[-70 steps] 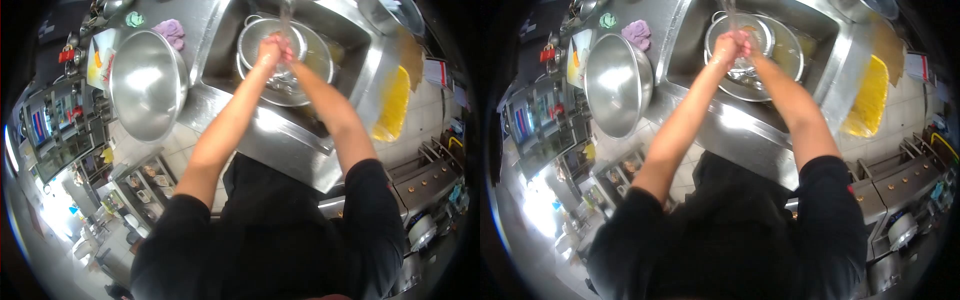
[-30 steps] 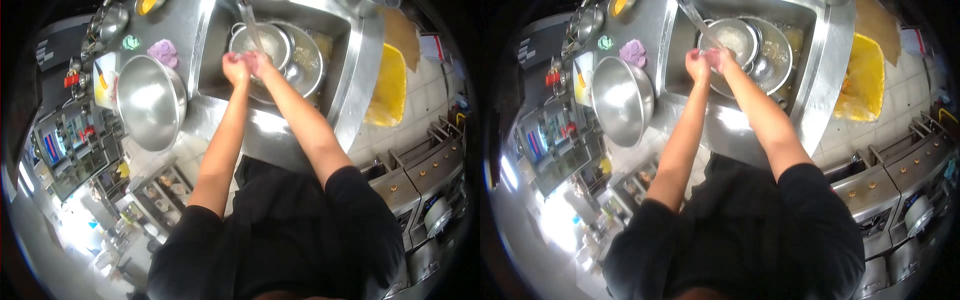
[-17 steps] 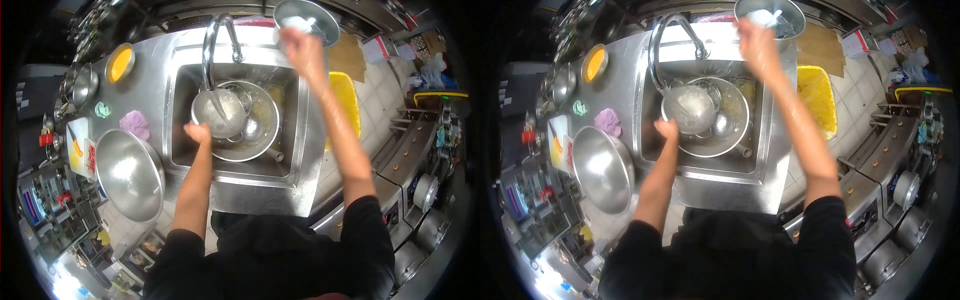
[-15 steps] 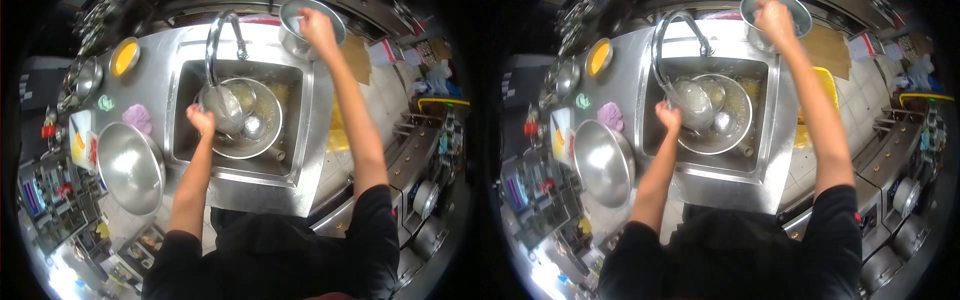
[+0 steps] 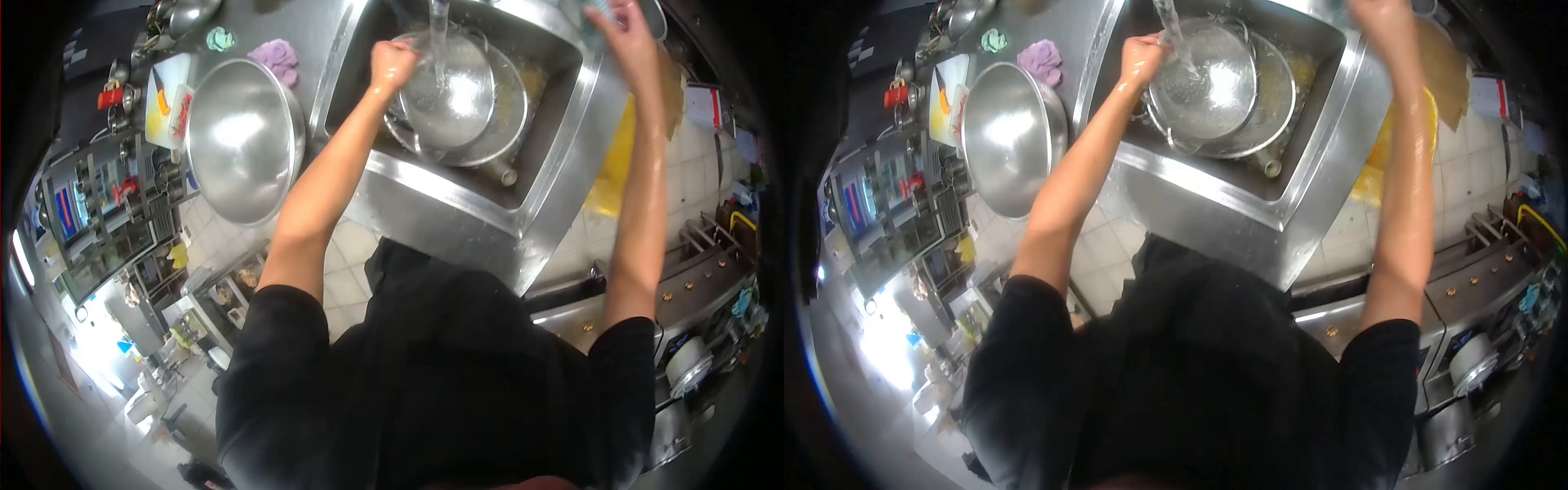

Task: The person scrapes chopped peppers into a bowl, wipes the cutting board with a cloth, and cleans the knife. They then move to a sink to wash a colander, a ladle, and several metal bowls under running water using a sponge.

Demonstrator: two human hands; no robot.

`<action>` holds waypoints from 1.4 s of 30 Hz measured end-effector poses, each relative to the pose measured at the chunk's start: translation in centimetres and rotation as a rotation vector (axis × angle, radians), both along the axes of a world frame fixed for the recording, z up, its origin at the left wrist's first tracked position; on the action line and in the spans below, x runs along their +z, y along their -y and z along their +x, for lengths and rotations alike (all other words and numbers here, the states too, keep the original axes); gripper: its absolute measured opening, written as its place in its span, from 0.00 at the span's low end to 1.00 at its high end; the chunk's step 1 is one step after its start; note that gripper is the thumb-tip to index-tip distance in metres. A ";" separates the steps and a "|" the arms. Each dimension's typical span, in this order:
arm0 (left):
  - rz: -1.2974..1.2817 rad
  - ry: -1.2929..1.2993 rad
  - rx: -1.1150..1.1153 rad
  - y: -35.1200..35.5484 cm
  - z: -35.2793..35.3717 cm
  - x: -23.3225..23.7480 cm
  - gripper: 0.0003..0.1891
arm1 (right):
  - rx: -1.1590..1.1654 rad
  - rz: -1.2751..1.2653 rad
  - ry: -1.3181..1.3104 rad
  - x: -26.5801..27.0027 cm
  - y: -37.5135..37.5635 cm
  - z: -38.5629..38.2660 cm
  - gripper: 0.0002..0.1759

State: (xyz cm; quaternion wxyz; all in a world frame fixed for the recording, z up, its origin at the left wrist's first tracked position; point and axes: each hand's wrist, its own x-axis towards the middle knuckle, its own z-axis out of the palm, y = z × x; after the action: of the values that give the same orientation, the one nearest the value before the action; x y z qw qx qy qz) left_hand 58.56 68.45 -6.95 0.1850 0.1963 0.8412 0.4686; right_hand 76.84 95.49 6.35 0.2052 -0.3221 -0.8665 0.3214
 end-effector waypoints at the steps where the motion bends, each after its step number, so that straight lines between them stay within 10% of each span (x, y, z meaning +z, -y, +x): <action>1: 0.132 -0.031 0.090 1.1 -0.1 -1.7 0.11 | 0.113 -0.271 -0.085 -5.0 1.9 0.8 0.14; 4: 0.095 0.042 0.277 2.1 2.6 -0.4 0.09 | -0.204 -1.270 -0.374 -15.9 14.1 -2.4 0.18; 7: -0.115 0.016 0.325 2.3 5.3 -0.1 0.06 | -0.506 -0.738 -0.280 -23.3 20.5 -8.4 0.15; 9: 0.005 -0.145 0.371 1.9 6.4 -1.9 0.07 | -0.305 -0.665 -0.439 -22.3 22.8 -10.8 0.14; 11: 0.025 -0.179 0.350 2.0 3.8 -1.1 0.08 | 0.000 -0.427 -0.646 -24.6 25.6 -10.9 0.09; 13: 0.196 0.027 0.359 2.7 1.9 0.5 0.10 | 0.755 -0.405 -0.166 -21.4 22.5 -6.5 0.13; 17: 0.121 0.242 0.458 3.8 1.9 -2.6 0.10 | 0.774 0.157 0.367 -23.2 15.8 -7.5 0.19; 20: 0.068 0.203 0.412 2.5 2.9 -3.0 0.08 | 0.313 -0.034 -0.006 -23.4 19.1 -8.9 0.22; 24: 0.136 0.148 0.400 3.3 0.9 -0.6 0.10 | 0.763 -0.489 -0.122 -22.5 20.9 -5.4 0.19; 26: 0.047 0.272 0.410 5.0 0.1 -1.5 0.10 | 0.835 0.168 0.614 -16.9 14.9 -3.3 0.18; 27: 0.065 0.349 0.435 5.5 0.0 -2.0 0.10 | 0.688 0.329 0.312 -19.1 12.2 -3.0 0.20; 29: 0.049 0.438 0.471 5.8 0.2 -2.6 0.10 | 0.513 0.221 -0.002 -20.2 9.2 -3.8 0.17; 31: 0.010 0.525 0.505 6.0 1.3 -2.9 0.10 | 0.045 -1.552 -0.302 -19.0 8.3 -4.7 0.15; 32: -0.027 0.595 0.513 5.7 2.0 -3.0 0.10 | -0.095 -1.802 -0.283 -18.8 8.7 -4.3 0.20; 36: 0.153 0.595 0.666 3.2 6.2 -4.3 0.12 | 0.042 -2.043 -0.808 -22.7 17.9 -0.5 0.26; 37: 0.187 0.427 0.689 2.6 6.0 -5.6 0.11 | 0.595 -2.379 -1.196 -18.6 20.7 -0.9 0.27; 39: 0.237 0.413 0.598 2.1 5.0 -3.0 0.12 | -0.270 -2.508 -0.971 -20.4 23.9 -1.8 0.23; 42: 0.113 0.427 0.469 3.7 2.3 -2.6 0.13 | -0.593 -1.967 -0.885 -14.0 19.6 1.1 0.21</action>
State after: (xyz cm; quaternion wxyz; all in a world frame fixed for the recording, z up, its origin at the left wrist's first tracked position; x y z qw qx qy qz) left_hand 60.87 64.75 -9.53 0.2331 -0.0958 0.7783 0.5751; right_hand 77.90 75.88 -7.61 0.2198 -0.3952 0.0251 0.8916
